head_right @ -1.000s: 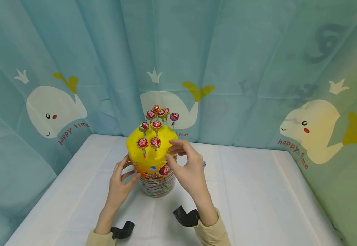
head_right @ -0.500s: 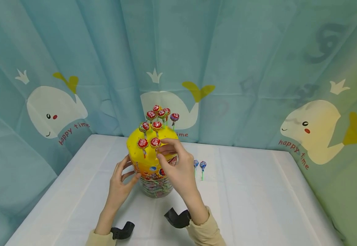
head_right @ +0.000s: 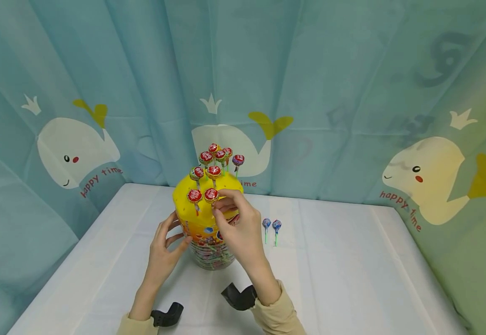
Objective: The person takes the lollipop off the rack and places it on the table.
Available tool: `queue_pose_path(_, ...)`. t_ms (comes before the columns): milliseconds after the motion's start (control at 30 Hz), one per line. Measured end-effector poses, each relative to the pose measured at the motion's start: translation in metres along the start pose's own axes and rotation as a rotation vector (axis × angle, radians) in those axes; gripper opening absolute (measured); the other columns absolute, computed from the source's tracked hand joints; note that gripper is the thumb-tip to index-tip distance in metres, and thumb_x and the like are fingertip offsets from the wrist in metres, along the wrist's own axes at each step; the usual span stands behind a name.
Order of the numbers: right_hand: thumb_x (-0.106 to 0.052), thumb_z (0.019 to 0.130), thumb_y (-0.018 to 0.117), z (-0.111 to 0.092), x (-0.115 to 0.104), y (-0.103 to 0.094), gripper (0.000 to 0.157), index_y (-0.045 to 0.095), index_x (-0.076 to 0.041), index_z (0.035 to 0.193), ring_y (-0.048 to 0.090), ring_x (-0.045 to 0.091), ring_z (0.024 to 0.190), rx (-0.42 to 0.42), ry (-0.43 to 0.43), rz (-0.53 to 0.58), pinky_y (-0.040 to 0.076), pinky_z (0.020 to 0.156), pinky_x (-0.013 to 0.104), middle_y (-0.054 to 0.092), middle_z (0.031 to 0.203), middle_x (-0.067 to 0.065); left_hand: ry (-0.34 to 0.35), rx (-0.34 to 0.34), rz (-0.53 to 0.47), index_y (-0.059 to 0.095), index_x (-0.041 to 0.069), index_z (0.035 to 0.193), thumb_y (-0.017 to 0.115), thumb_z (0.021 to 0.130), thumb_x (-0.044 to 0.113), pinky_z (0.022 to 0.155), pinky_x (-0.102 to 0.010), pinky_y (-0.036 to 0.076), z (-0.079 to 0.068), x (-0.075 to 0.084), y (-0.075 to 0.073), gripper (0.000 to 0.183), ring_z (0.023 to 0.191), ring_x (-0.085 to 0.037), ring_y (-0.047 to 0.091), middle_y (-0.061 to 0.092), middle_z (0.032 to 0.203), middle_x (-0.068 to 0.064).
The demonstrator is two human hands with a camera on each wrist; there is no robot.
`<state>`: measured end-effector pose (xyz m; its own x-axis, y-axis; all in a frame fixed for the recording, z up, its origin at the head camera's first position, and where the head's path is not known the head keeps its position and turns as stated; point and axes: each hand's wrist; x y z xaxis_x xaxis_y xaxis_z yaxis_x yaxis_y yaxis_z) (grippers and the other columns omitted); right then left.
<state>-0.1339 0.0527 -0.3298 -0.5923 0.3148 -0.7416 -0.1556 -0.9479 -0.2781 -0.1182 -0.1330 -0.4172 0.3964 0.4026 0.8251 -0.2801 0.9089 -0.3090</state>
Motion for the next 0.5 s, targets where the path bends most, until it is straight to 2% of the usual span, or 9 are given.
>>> queue_pose_path(500,0.002,0.081,0.072,0.0047,-0.0010,0.0011,0.033,0.063,-0.005,0.112,0.063,0.016,0.081,0.020,-0.031,-0.005,0.054,0.081,0.029,0.070,0.088,0.007,0.003,-0.008,-0.014,0.038,-0.002,0.144,0.072,0.079,-0.004,0.089,-0.051,0.054,0.0003,-0.0005,-0.0006,0.073,0.119,-0.027,0.049,0.048,0.134,-0.024)
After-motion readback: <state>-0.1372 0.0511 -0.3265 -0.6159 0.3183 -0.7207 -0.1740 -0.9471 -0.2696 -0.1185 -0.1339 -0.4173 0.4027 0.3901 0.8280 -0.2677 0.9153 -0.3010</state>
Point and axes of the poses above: each hand's wrist, its own z-axis towards the middle knuckle, its own y-axis out of the palm, x = y × z
